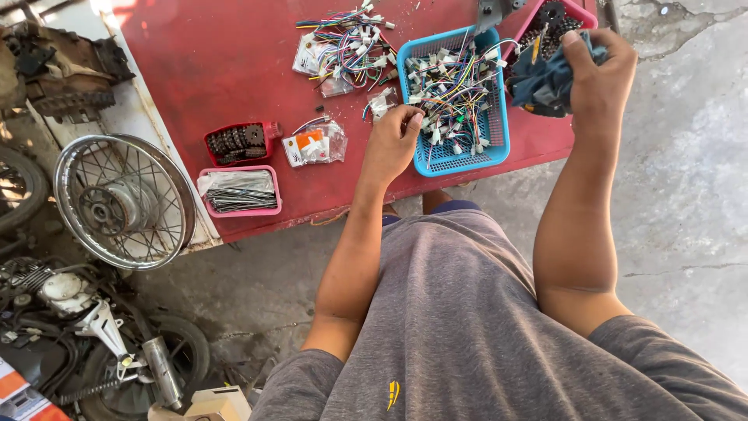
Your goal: Sorting and cleaning motorcycle electrical wiring harnesses and connectors on a workbench.
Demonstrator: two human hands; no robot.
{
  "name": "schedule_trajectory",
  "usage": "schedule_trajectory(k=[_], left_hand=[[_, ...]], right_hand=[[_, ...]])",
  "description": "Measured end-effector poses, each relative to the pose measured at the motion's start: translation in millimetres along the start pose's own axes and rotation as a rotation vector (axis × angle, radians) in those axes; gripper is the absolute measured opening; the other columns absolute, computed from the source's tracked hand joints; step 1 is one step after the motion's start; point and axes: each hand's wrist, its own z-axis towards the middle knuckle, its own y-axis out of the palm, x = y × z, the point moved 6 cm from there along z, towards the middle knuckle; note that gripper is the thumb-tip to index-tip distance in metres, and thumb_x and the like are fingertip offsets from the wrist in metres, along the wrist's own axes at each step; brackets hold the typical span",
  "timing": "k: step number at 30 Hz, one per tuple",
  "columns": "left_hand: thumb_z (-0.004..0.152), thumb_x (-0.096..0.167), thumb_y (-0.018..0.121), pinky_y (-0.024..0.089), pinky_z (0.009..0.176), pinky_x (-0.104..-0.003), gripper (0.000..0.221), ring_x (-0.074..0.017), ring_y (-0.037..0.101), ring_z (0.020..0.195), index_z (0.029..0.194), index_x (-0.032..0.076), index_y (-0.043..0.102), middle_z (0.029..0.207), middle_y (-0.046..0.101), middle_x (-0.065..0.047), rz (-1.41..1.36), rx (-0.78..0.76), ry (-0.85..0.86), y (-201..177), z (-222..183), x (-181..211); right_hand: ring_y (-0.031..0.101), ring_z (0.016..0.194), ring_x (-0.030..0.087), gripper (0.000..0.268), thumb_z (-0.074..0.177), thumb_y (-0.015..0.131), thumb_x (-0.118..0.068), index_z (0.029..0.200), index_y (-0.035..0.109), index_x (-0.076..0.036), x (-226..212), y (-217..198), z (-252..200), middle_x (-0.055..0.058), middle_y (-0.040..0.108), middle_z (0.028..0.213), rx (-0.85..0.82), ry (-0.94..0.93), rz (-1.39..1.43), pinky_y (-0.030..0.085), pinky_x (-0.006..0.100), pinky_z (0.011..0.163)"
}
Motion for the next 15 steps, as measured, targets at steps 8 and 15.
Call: schedule_trajectory(k=[8, 15], left_hand=[[0.103, 0.026, 0.06, 0.057, 0.078, -0.035, 0.03, -0.0211, 0.073, 0.086, 0.121, 0.002, 0.066, 0.099, 0.076, -0.013, -0.123, 0.025, -0.055, 1, -10, -20], [0.103, 0.024, 0.06, 0.056, 0.08, -0.041, 0.035, -0.0296, 0.073, 0.1, 0.129, 0.001, 0.056, 0.102, 0.074, -0.021, -0.19, 0.047, -0.112, -2, -18, -85]], right_hand=[[0.059, 0.084, 0.007, 0.028, 0.102, 0.075, -0.027, 0.112, 0.071, -0.001, 51, 97, -21, -0.001, 0.067, 0.095, -0.297, 0.173, -0.001, 0.05, 0.024, 0.077], [0.062, 0.106, 0.009, 0.049, 0.092, 0.072, -0.023, 0.136, 0.054, -0.011, 50, 221, -87, -0.001, 0.065, 0.119, -0.647, 0.382, 0.386, 0.053, 0.025, 0.092]])
